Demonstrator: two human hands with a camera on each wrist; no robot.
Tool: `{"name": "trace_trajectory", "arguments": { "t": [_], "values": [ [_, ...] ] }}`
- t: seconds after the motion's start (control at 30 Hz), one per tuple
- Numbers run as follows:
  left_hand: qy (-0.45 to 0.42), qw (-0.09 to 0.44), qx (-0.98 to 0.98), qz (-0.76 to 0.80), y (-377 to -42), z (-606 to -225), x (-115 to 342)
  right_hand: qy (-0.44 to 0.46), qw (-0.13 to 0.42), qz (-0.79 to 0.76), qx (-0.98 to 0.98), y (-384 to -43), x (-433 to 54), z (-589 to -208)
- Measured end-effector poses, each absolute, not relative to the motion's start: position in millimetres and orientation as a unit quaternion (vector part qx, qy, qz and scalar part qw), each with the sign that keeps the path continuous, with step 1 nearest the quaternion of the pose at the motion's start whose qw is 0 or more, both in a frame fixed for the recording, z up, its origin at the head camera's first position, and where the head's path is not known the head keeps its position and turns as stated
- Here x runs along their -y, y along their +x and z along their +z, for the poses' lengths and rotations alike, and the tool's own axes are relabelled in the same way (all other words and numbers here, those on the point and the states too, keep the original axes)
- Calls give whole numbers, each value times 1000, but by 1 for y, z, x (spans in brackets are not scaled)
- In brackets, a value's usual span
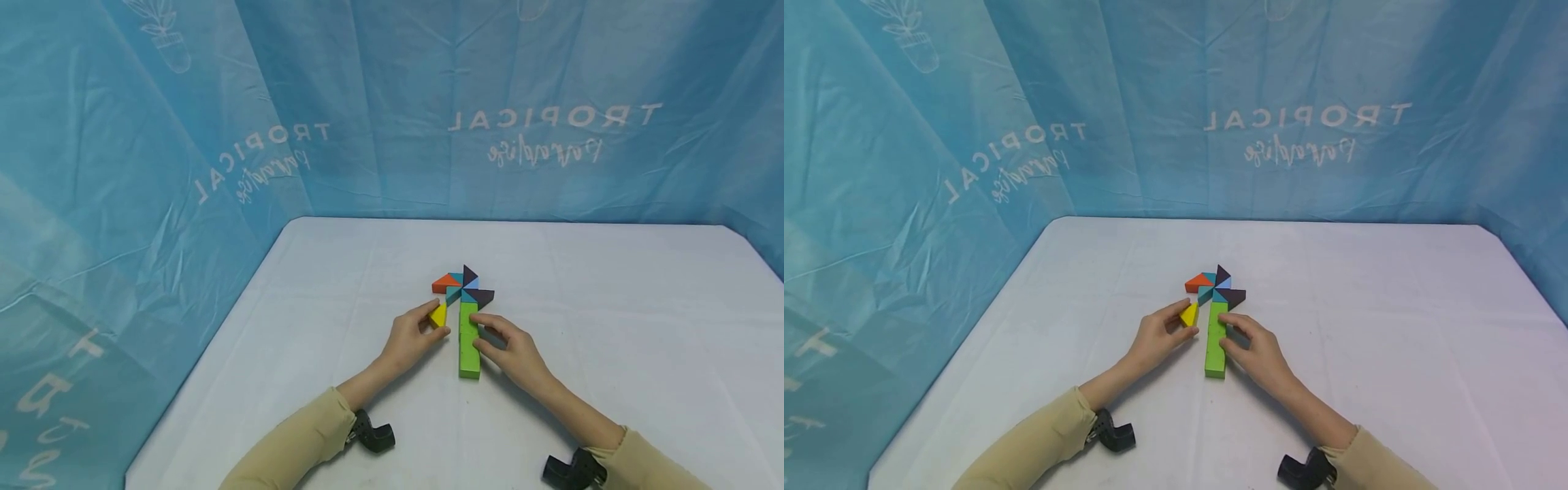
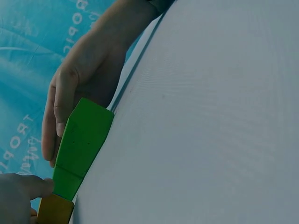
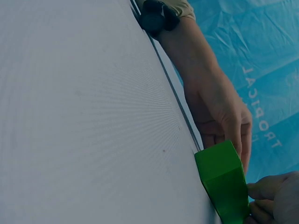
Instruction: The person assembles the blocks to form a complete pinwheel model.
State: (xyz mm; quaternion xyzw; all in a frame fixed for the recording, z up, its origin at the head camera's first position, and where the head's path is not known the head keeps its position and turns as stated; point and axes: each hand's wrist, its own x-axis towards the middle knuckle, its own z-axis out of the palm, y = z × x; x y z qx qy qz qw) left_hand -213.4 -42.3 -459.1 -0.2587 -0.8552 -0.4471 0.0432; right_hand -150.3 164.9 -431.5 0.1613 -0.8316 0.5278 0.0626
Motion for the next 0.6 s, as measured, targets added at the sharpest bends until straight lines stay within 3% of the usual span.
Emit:
{"name": "trace_trajectory", "arguments": {
  "t": [0.23,0.6],
  "values": [
    [-287,33,849,-443,-213,-458,35,164,65,531,829,-162,-173,-457],
    [-255,20,857,-446,-206,-454,36,169,66,534,826,-163,-173,-458]
  ]
}}
